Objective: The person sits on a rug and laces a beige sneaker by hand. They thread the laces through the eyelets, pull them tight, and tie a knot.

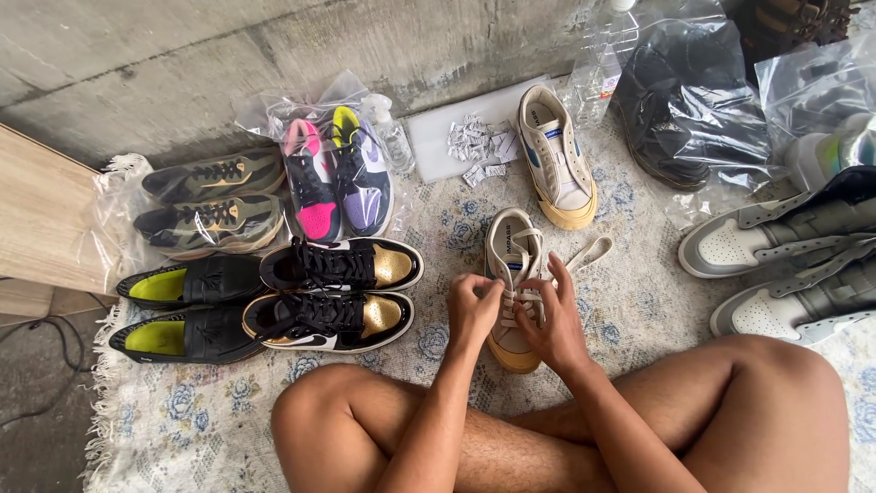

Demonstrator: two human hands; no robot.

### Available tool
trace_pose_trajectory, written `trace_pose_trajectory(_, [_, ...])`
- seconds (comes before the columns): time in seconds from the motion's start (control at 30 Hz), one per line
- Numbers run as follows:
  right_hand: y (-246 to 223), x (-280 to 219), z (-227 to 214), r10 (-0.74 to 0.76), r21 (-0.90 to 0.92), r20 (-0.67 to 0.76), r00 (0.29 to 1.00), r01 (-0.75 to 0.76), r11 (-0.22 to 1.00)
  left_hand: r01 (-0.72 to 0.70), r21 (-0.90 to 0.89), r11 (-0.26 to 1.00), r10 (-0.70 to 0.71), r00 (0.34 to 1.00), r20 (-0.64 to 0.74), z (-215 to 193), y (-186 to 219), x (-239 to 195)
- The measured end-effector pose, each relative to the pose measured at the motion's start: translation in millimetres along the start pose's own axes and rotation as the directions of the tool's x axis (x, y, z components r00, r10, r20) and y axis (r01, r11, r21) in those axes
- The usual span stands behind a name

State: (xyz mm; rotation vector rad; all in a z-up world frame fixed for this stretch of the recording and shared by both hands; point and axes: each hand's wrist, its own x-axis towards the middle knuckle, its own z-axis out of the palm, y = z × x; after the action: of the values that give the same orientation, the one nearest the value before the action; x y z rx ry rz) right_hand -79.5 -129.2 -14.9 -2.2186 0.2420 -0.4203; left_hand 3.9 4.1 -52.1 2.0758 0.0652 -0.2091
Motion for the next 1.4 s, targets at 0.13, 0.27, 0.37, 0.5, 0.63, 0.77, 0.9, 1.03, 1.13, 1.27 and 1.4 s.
trace_pose_trajectory(0.13, [9.8, -3.5, 8.0, -0.05, -0.062, 0.013, 0.999, 0.05, 0.997, 0.039, 0.01, 0.999, -0.039, 0.999, 0.023, 8.0, 1.3, -2.8])
trace_pose_trajectory(0.27, [22.3, -4.8, 14.0, -0.095, -0.058, 0.013, 0.995, 0.096, 0.994, 0.063, 0.011, 0.998, -0.063, 0.998, -0.015, 8.1, 10.1, -7.2])
trace_pose_trajectory(0.37, [26.0, -5.7, 14.8, -0.107, -0.077, 0.023, 0.994, 0.108, 0.991, 0.074, -0.001, 0.997, -0.074, 0.997, -0.025, 5.3, 22.9, -12.9])
trace_pose_trajectory(0.5, [24.5, -5.7, 14.4, -0.121, -0.127, 0.034, 0.992, 0.125, 0.984, 0.078, 0.052, 0.996, -0.077, 0.997, -0.021, -0.5, 40.9, -16.9])
trace_pose_trajectory(0.63, [22.3, -5.8, 12.8, -0.13, -0.149, 0.039, 0.991, 0.134, 0.98, 0.074, 0.065, 0.995, -0.073, 0.997, -0.014, 0.7, 40.4, -17.6])
trace_pose_trajectory(0.77, [22.3, -6.5, 11.8, -0.137, -0.163, 0.045, 0.99, 0.142, 0.976, 0.063, 0.075, 0.995, -0.064, 0.998, 0.011, 7.6, 30.3, -14.1])
trace_pose_trajectory(0.9, [17.4, -5.6, 9.8, -0.134, -0.205, 0.048, 0.99, 0.141, 0.969, 0.077, 0.039, 0.996, -0.079, 0.996, 0.05, 14.3, 20.2, -12.6])
trace_pose_trajectory(1.03, [7.6, -3.8, 8.1, -0.116, -0.255, 0.053, 0.992, 0.126, 0.959, 0.067, 0.035, 0.997, -0.069, 0.996, 0.049, 10.4, 26.8, -13.5])
trace_pose_trajectory(1.13, [4.4, -2.7, 8.4, -0.115, -0.302, 0.051, 0.992, 0.125, 0.945, 0.07, 0.003, 0.998, -0.07, 0.996, 0.058, 7.9, 24.6, -10.8])
trace_pose_trajectory(1.27, [4.9, -1.6, 10.3, -0.095, -0.319, 0.036, 0.995, 0.102, 0.942, 0.072, 0.004, 0.997, -0.072, 0.993, 0.097, 6.6, 20.5, -9.4])
trace_pose_trajectory(1.4, [5.6, 2.2, 11.6, -0.074, -0.369, 0.06, 0.995, 0.091, 0.925, 0.045, -0.021, 0.999, -0.043, 0.993, 0.109, 3.9, 25.2, -10.0])
